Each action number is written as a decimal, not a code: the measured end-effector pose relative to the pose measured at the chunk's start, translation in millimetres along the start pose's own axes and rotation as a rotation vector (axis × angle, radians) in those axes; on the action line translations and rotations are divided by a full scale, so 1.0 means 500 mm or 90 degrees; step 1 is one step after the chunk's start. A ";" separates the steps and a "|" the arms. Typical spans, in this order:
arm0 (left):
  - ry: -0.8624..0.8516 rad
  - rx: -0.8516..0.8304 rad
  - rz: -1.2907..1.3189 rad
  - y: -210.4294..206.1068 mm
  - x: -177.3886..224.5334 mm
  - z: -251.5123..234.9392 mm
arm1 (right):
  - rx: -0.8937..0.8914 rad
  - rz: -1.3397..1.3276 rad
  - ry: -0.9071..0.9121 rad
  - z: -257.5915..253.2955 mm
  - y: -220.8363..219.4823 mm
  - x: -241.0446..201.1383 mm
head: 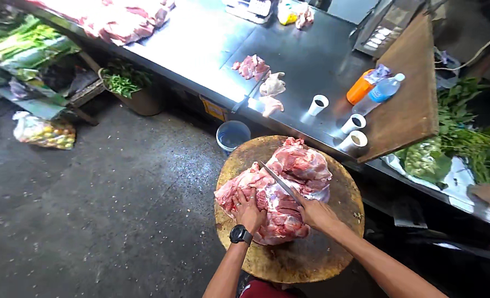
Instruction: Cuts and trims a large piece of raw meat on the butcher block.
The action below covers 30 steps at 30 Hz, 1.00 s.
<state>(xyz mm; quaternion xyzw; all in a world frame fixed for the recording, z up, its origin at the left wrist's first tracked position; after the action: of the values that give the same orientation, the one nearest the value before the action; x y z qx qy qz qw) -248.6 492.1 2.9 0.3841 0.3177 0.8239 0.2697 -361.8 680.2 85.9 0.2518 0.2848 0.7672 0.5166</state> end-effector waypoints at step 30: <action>-0.004 0.186 -0.064 -0.063 -0.025 -0.018 | -0.060 -0.082 0.108 0.042 -0.379 0.364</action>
<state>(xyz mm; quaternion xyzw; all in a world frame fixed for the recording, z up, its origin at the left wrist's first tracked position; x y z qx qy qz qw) -242.3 501.1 -30.6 0.4052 0.4525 0.7531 0.2529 -286.1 911.8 -14.7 0.1423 0.3065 0.7638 0.5499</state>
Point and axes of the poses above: each hand's wrist, its own z-axis away from the middle knuckle, its own y-axis out of the back of the hand, x = y × z, the point moved 3 cm from there along -z, towards the middle knuckle, and after that the axes turned 14 degrees about -y, right-handed, at the moved point
